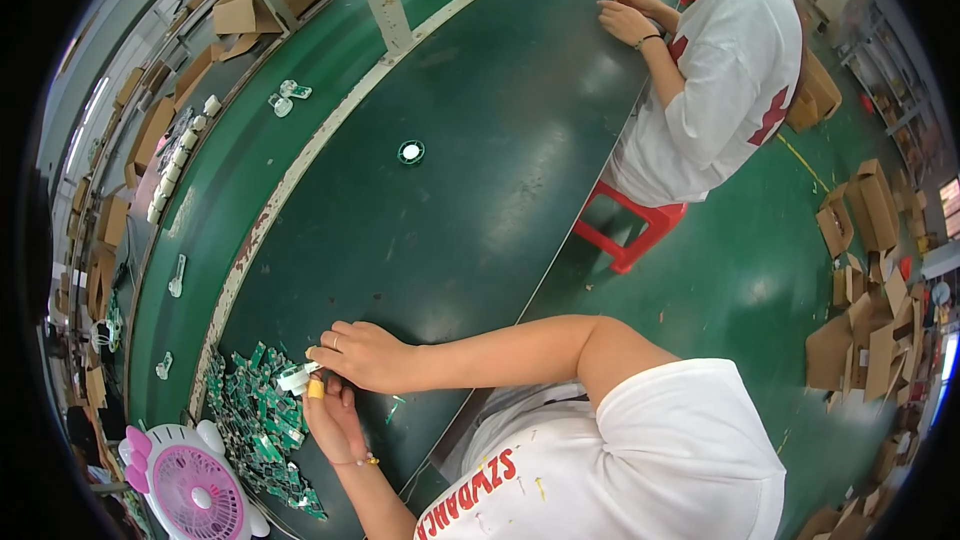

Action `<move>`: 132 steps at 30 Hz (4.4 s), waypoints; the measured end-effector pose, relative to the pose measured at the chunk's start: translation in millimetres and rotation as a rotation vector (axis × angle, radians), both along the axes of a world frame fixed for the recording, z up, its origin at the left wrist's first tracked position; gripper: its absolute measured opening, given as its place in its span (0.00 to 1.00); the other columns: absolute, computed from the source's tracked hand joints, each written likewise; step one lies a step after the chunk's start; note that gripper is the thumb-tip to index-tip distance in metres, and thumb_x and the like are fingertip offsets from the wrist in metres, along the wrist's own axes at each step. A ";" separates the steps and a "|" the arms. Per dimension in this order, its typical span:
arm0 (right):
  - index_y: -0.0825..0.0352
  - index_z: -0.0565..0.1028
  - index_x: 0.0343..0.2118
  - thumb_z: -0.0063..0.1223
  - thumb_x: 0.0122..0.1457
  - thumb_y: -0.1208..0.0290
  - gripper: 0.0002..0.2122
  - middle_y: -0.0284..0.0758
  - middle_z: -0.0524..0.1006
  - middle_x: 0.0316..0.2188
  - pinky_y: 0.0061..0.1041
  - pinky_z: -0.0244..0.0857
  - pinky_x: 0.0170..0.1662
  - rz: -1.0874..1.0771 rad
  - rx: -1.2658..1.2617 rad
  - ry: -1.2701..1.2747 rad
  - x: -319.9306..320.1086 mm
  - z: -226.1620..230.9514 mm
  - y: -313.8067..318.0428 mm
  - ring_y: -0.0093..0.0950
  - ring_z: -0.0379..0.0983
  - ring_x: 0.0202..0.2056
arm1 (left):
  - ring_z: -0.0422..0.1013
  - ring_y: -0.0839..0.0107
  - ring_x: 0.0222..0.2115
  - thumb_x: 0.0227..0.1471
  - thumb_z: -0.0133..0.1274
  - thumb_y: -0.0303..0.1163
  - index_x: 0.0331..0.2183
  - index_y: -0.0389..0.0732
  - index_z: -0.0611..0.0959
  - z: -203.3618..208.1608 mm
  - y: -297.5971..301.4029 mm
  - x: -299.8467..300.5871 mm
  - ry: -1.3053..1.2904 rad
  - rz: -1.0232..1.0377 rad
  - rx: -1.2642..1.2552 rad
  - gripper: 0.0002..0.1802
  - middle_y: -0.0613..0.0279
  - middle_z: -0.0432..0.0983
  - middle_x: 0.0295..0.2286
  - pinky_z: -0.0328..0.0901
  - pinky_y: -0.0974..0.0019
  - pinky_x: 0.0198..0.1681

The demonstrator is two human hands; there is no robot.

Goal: The person assembles small electronic components and circuit boards into plastic housings by hand, working on a production line.

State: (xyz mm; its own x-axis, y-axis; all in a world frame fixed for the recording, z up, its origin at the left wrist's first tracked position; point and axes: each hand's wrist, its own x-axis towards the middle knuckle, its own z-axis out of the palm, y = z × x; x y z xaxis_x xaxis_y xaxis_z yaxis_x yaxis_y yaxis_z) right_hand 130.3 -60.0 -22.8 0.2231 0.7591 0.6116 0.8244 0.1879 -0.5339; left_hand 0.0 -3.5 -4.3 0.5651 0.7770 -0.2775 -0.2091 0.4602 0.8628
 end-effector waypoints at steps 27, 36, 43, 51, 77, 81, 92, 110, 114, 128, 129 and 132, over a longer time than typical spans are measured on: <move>0.67 0.70 0.42 0.54 0.51 0.69 0.15 0.33 0.74 0.22 0.27 0.57 0.27 -0.050 -0.066 0.009 -15.4 -1.5 -8.3 0.28 0.71 0.25 | 0.66 0.64 0.34 0.52 0.50 0.24 0.33 0.34 0.74 -15.0 -15.4 0.2 0.498 0.382 1.374 0.05 0.53 0.64 0.37 0.62 0.69 0.26; 0.68 0.69 0.30 0.53 0.45 0.71 0.10 0.43 0.72 0.23 0.39 0.65 0.29 -0.036 -0.263 0.140 17.3 4.1 2.8 0.42 0.72 0.26 | 0.68 0.62 0.34 0.46 0.58 0.27 0.42 0.44 0.81 -0.9 -11.1 28.4 0.636 0.171 1.469 0.18 0.58 0.70 0.33 0.65 0.64 0.38; 0.67 0.73 0.40 0.42 0.61 0.67 0.10 0.32 0.77 0.24 0.13 0.58 0.27 0.442 -0.501 1.197 10.6 16.0 2.9 0.14 0.64 0.23 | 0.68 0.70 0.39 0.52 0.51 0.25 0.53 0.40 0.66 -12.6 14.5 6.6 0.195 0.325 0.893 0.26 0.58 0.69 0.39 0.64 0.70 0.39; 0.67 0.71 0.39 0.39 0.62 0.69 0.10 0.34 0.76 0.25 0.16 0.59 0.29 0.550 -0.666 1.136 5.5 26.8 1.9 0.19 0.70 0.28 | 0.69 0.61 0.45 0.59 0.39 0.29 0.57 0.42 0.59 4.6 11.5 9.5 -0.155 -0.008 0.280 0.24 0.47 0.68 0.48 0.68 0.67 0.42; 0.64 0.80 0.28 0.41 0.55 0.44 0.25 0.41 0.79 0.31 0.35 0.67 0.41 -0.010 -0.713 0.078 105.1 13.6 307.0 0.42 0.74 0.36 | 0.65 0.65 0.47 0.48 0.46 0.18 0.48 0.41 0.72 -4.0 -23.1 7.6 0.067 -0.096 0.596 0.23 0.57 0.65 0.48 0.61 0.68 0.46; 0.63 0.80 0.26 0.38 0.55 0.40 0.28 0.40 0.78 0.26 0.34 0.67 0.39 -0.159 -0.774 -0.052 86.2 1.1 331.5 0.37 0.75 0.35 | 0.67 0.65 0.45 0.48 0.45 0.16 0.44 0.39 0.75 -2.9 -16.9 9.8 0.058 -0.059 0.524 0.20 0.55 0.67 0.46 0.64 0.70 0.43; 0.53 0.67 0.53 0.53 0.53 0.56 0.23 0.43 0.55 0.59 0.45 0.48 0.58 -0.294 -0.011 -0.331 123.9 -41.1 328.7 0.44 0.52 0.59 | 0.69 0.69 0.39 0.47 0.44 0.13 0.42 0.38 0.76 -5.5 -20.7 3.7 0.044 -0.056 0.525 0.19 0.57 0.69 0.43 0.64 0.73 0.39; 0.64 0.66 0.51 0.51 0.55 0.61 0.21 0.46 0.58 0.57 0.47 0.52 0.57 0.119 0.111 -0.279 136.6 -31.8 249.0 0.47 0.58 0.55 | 0.71 0.62 0.38 0.45 0.44 0.15 0.38 0.36 0.78 0.7 -17.1 18.2 0.131 -0.128 0.683 0.16 0.54 0.73 0.37 0.64 0.69 0.43; 0.59 0.66 0.51 0.54 0.53 0.66 0.21 0.38 0.56 0.60 0.48 0.44 0.61 0.063 -0.149 -0.420 142.1 -17.7 134.2 0.39 0.50 0.61 | 0.71 0.63 0.39 0.47 0.43 0.16 0.36 0.37 0.79 -5.5 -20.4 15.7 0.134 -0.113 0.736 0.15 0.55 0.74 0.36 0.64 0.69 0.43; 0.60 0.70 0.47 0.48 0.57 0.69 0.14 0.40 0.68 0.51 0.51 0.48 0.58 -0.574 -0.246 -0.092 254.3 -46.0 14.6 0.38 0.60 0.56 | 0.70 0.71 0.38 0.48 0.42 0.15 0.35 0.35 0.79 -5.8 -31.3 11.5 0.119 -0.190 0.746 0.14 0.59 0.74 0.35 0.63 0.71 0.44; 0.61 0.70 0.47 0.49 0.56 0.70 0.14 0.40 0.69 0.50 0.51 0.48 0.58 -0.539 -0.186 -0.032 253.3 -41.4 15.8 0.37 0.61 0.55 | 0.70 0.71 0.38 0.48 0.42 0.15 0.35 0.35 0.79 -6.7 -31.0 9.7 0.115 -0.187 0.730 0.14 0.59 0.73 0.35 0.63 0.71 0.44; 0.67 0.72 0.42 0.52 0.55 0.71 0.12 0.40 0.76 0.39 0.36 0.63 0.50 -0.479 0.067 0.200 255.9 -28.7 15.0 0.38 0.71 0.44 | 0.70 0.71 0.38 0.47 0.39 0.14 0.36 0.33 0.78 -6.2 -30.8 11.7 0.117 -0.187 0.668 0.16 0.58 0.73 0.36 0.63 0.71 0.44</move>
State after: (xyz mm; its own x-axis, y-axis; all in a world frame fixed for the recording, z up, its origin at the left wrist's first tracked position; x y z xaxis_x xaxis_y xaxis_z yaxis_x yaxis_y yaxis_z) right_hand 386.3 -44.9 -51.6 0.6531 0.5038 0.5654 0.7094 -0.1456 -0.6896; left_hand 11.7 -34.3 -10.5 0.7014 0.6950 0.1583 -0.0668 -0.1571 0.9853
